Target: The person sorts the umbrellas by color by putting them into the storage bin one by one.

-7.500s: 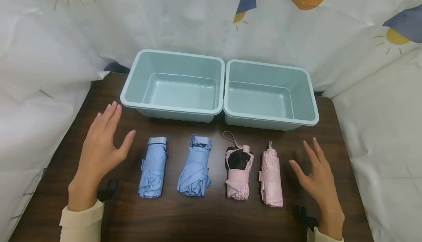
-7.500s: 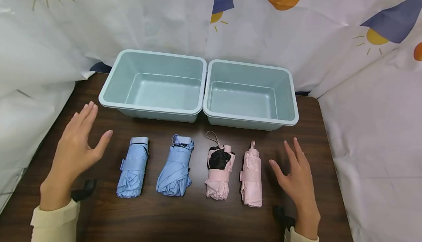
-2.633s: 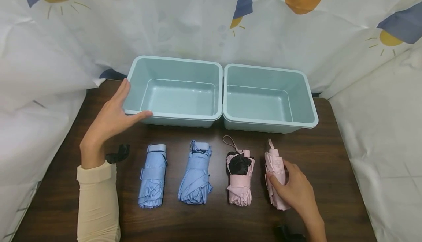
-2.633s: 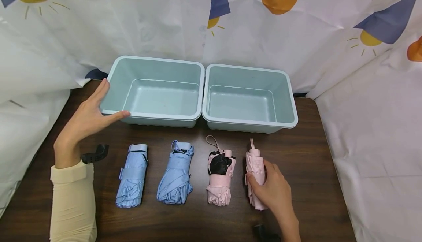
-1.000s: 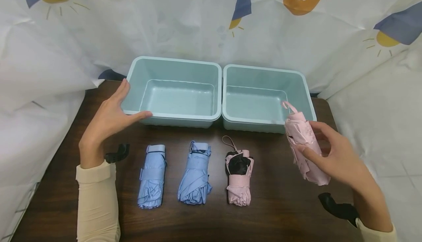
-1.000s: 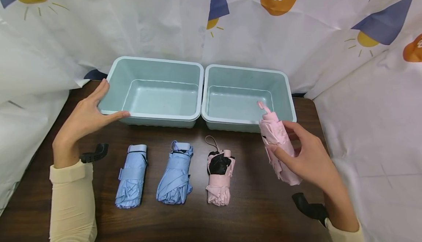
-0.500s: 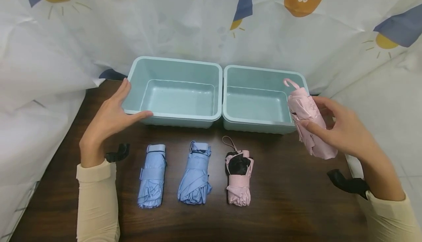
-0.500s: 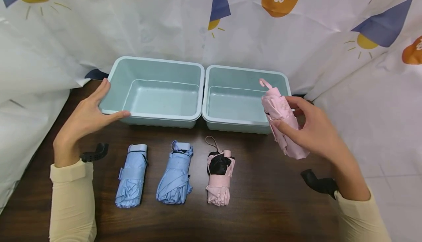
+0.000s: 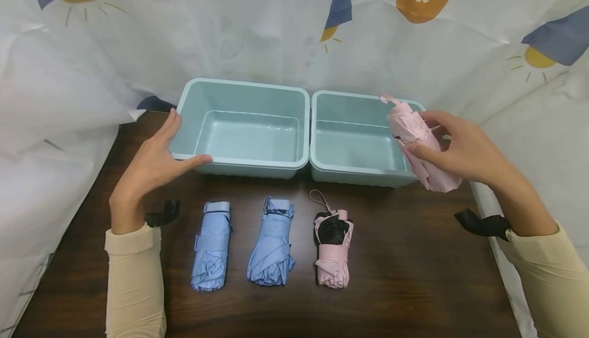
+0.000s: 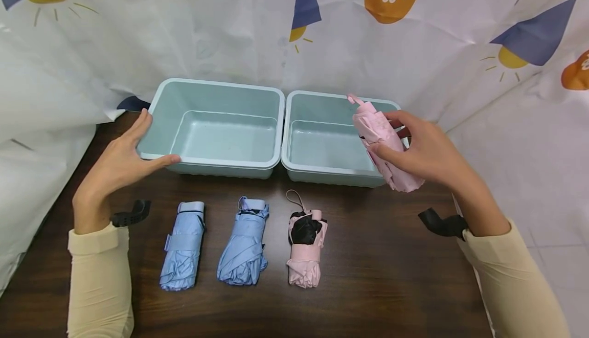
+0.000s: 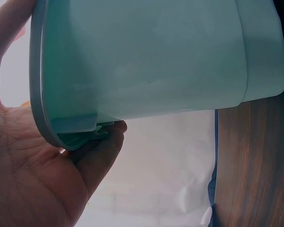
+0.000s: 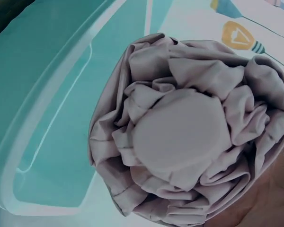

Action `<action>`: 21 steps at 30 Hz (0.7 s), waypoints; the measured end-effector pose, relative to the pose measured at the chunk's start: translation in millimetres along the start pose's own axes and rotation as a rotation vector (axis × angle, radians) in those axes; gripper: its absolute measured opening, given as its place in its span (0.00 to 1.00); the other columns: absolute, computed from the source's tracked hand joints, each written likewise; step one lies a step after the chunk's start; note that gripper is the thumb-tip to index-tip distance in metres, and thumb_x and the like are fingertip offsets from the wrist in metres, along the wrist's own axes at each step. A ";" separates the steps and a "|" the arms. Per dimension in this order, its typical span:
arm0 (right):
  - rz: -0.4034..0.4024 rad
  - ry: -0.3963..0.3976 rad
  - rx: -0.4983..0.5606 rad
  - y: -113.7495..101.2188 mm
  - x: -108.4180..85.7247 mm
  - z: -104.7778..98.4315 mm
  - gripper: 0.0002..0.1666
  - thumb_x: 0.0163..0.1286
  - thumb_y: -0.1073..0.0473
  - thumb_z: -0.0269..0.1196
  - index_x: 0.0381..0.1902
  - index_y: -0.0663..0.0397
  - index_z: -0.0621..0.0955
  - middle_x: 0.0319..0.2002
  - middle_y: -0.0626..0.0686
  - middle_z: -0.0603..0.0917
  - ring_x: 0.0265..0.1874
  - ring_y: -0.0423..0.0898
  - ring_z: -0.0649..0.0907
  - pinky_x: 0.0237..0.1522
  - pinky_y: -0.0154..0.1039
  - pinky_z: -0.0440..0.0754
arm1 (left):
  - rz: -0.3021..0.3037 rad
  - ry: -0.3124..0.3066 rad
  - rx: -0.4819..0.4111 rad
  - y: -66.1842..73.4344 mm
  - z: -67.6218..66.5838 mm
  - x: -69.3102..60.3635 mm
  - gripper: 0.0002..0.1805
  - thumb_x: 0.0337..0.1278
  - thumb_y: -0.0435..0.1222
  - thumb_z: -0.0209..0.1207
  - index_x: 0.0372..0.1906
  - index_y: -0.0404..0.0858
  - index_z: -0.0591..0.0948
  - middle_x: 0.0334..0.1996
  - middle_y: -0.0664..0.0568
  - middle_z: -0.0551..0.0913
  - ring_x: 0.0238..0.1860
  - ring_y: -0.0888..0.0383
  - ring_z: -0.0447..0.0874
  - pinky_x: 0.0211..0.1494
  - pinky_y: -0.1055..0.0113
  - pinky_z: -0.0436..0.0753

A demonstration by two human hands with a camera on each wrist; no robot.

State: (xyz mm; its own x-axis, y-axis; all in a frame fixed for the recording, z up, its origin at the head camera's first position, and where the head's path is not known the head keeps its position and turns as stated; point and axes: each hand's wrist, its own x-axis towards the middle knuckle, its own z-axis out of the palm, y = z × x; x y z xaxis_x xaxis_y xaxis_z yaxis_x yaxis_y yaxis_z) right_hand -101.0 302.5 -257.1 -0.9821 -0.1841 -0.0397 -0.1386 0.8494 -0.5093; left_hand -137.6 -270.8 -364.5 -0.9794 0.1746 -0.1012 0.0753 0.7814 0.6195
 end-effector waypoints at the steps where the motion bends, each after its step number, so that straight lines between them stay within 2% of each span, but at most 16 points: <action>1: -0.005 -0.005 -0.004 0.2 2.9 -0.5 0.37 0.66 0.49 0.75 0.71 0.48 0.78 0.54 0.58 0.87 0.41 0.30 0.81 0.32 0.27 0.80 | 0.000 -0.001 0.003 0.0 -0.1 -0.1 0.67 0.57 0.61 0.72 0.86 0.53 0.39 0.86 0.67 0.31 0.87 0.36 0.44 0.73 0.22 0.62; 2: -0.010 -0.005 -0.015 -0.1 5.6 -0.7 0.36 0.66 0.49 0.75 0.70 0.46 0.79 0.54 0.56 0.87 0.41 0.30 0.81 0.33 0.28 0.80 | 0.000 -0.002 0.004 -0.1 -0.3 -0.1 0.66 0.57 0.62 0.72 0.86 0.53 0.39 0.86 0.67 0.31 0.87 0.36 0.44 0.74 0.22 0.62; 8: -0.069 -0.038 -0.060 -2.3 20.7 -2.1 0.35 0.65 0.49 0.75 0.69 0.43 0.79 0.54 0.54 0.87 0.47 0.47 0.84 0.36 0.29 0.79 | 0.004 0.002 0.007 -1.1 -0.7 -0.5 0.66 0.57 0.61 0.72 0.86 0.53 0.39 0.86 0.67 0.31 0.87 0.36 0.44 0.73 0.22 0.62; 14: -0.120 -0.104 -0.091 -4.7 35.4 -1.5 0.34 0.65 0.48 0.75 0.68 0.43 0.80 0.53 0.54 0.88 0.41 0.41 0.82 0.33 0.33 0.82 | 0.004 0.002 0.002 -2.2 0.2 -0.3 0.66 0.57 0.61 0.72 0.86 0.53 0.38 0.86 0.68 0.31 0.87 0.35 0.46 0.72 0.22 0.63; 17: -0.128 -0.127 -0.108 -5.0 43.2 -1.4 0.34 0.65 0.47 0.75 0.68 0.44 0.79 0.54 0.56 0.88 0.41 0.43 0.82 0.32 0.34 0.81 | 0.003 0.000 -0.003 -2.2 0.6 0.1 0.66 0.57 0.61 0.72 0.86 0.54 0.38 0.86 0.68 0.31 0.87 0.35 0.47 0.72 0.22 0.63; 21: -0.152 -0.152 -0.142 -4.8 54.7 -2.6 0.36 0.66 0.47 0.74 0.70 0.46 0.78 0.56 0.58 0.88 0.47 0.50 0.84 0.37 0.40 0.82 | -0.001 -0.001 -0.002 -2.0 1.3 0.3 0.66 0.58 0.61 0.72 0.86 0.54 0.38 0.86 0.67 0.31 0.86 0.33 0.48 0.71 0.21 0.63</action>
State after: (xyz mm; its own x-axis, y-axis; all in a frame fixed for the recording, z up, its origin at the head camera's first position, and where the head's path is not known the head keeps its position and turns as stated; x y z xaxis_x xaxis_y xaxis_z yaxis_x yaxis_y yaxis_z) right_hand -154.4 289.6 -254.6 -0.9195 -0.3786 -0.1062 -0.3106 0.8650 -0.3941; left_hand -137.8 -271.4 -366.7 -0.9793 0.1743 -0.1026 0.0739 0.7804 0.6209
